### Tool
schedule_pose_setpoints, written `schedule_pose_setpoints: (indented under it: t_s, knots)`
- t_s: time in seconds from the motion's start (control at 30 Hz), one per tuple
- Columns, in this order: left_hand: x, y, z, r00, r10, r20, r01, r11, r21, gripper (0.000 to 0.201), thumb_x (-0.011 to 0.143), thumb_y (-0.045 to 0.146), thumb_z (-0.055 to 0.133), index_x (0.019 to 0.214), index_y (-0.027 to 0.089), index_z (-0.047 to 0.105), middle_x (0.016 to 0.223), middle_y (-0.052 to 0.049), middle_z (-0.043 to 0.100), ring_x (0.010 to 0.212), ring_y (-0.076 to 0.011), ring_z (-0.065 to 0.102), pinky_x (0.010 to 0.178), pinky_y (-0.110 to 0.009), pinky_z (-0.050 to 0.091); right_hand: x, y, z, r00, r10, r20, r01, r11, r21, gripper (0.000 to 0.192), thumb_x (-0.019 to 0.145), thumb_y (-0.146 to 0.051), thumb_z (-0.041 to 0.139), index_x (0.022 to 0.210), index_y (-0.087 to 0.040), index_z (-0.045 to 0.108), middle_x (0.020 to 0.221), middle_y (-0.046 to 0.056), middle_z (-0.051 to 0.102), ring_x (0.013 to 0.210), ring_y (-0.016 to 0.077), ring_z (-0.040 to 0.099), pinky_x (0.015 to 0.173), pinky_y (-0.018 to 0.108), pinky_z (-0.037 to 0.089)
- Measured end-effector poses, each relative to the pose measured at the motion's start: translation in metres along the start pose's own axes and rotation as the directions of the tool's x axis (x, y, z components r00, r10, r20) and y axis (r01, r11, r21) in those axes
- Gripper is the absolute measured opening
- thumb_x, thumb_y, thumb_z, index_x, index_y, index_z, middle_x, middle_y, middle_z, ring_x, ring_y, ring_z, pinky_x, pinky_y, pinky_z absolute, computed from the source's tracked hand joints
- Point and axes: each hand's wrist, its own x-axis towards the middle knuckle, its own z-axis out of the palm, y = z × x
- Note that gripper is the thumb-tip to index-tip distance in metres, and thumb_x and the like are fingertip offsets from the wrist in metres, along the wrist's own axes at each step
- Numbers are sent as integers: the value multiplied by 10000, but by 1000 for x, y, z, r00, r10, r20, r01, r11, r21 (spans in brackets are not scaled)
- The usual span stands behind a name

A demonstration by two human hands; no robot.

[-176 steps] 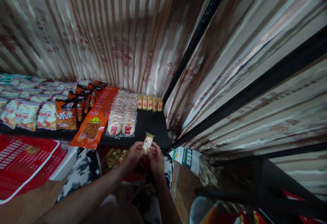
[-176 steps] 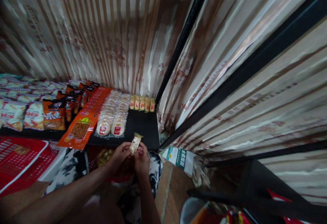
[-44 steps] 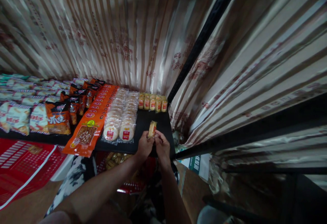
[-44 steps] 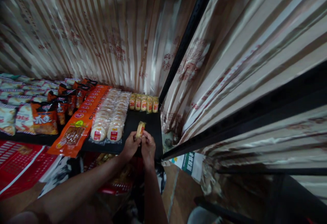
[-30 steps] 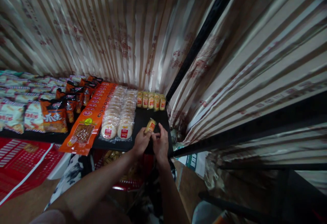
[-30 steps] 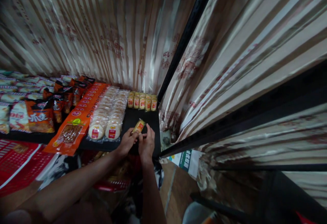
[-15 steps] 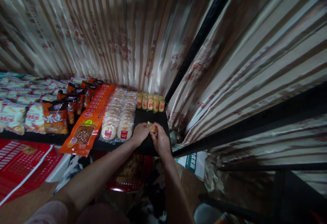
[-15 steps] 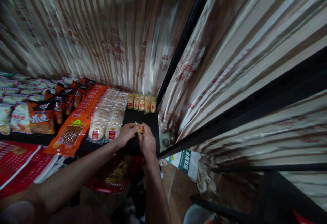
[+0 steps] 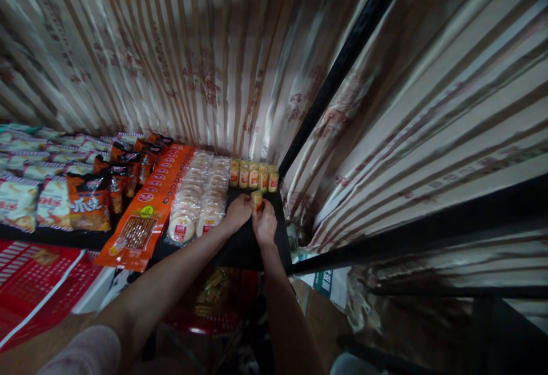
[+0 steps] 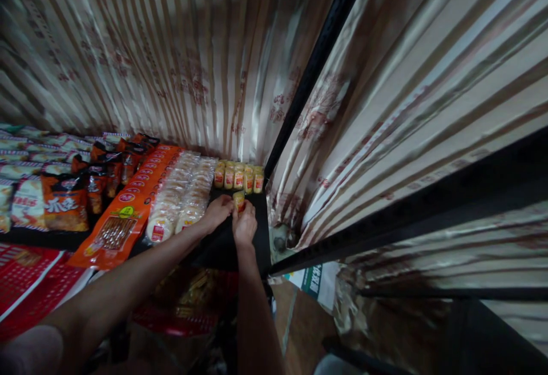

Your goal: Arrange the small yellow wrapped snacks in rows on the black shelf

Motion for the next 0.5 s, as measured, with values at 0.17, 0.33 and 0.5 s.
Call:
schedule_pose_setpoints:
  t_s: [0.17, 0.33, 0.5]
  knots:
    - [0, 4, 8, 1000, 20, -7, -20, 999, 33, 234, 819, 217, 485, 1005, 159, 616, 1040, -103, 668, 969, -208, 599, 855, -284, 430, 14, -1, 12, 996, 79, 34, -80, 997, 7, 393, 855, -337, 432, 1178, -122, 494, 1048, 152, 576, 881, 248, 595, 735, 353, 452]
    - [8, 8, 12, 998, 61, 11, -62, 996, 63, 223, 823, 171, 440, 937, 162, 631, 1080, -104, 634, 1037, -210, 559, 911, -303, 406, 30, -4, 19, 988, 147, 50, -149, 988, 44, 381, 833, -248, 417, 1188, -137, 502, 1038, 138, 569, 821, 236, 606, 721, 352, 453]
    - [19, 15, 14, 997, 68, 41, -69, 997, 23, 189, 772, 147, 501, 919, 144, 620, 1085, -107, 597, 1040, -212, 545, 929, -318, 410, 41, 2, 32, 990, 140, 17, -141, 982, 123, 434, 822, -292, 430, 1222, -139, 494, 1055, 135, 559, 851, 232, 593, 753, 362, 461]
